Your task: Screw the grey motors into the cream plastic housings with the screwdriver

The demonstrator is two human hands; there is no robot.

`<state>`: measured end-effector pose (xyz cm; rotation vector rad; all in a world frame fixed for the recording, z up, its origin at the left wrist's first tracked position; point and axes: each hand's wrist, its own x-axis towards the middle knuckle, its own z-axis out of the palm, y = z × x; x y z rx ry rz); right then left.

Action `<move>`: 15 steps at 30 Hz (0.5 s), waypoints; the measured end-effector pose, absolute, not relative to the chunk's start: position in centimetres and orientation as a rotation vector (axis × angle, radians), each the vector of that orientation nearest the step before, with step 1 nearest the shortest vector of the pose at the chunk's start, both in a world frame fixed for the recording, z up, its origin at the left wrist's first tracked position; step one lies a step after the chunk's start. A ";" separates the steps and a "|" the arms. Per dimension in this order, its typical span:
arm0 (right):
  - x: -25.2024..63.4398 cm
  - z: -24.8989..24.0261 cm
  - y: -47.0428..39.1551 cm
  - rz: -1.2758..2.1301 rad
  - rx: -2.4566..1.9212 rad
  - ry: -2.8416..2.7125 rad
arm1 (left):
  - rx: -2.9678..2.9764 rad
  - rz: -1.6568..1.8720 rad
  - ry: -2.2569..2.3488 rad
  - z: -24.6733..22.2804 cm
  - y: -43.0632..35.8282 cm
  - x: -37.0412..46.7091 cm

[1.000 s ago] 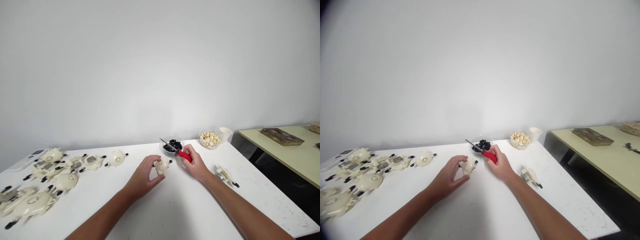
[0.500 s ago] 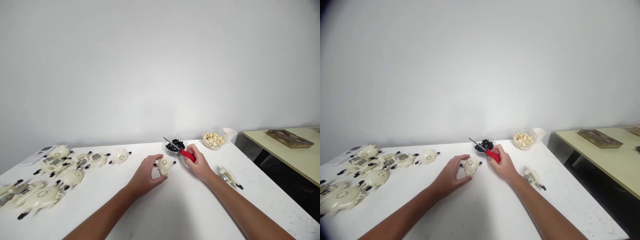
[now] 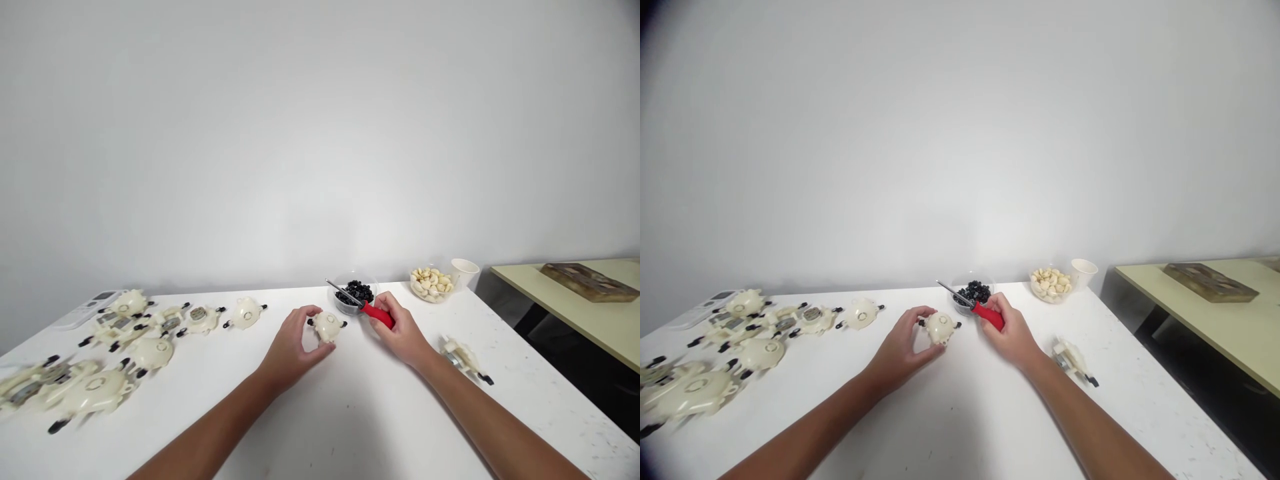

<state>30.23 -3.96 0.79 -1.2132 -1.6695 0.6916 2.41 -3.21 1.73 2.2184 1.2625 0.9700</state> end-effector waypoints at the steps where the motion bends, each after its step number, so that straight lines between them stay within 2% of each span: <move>1: 30.2 0.8 -4.0 0.701 -1.210 -1.685 | 2.208 0.981 1.273 1.6 -3.1 2.4; 15: 30.1 0.5 -3.9 0.748 -1.253 -1.767 | 1.956 1.094 1.450 1.7 -2.8 2.0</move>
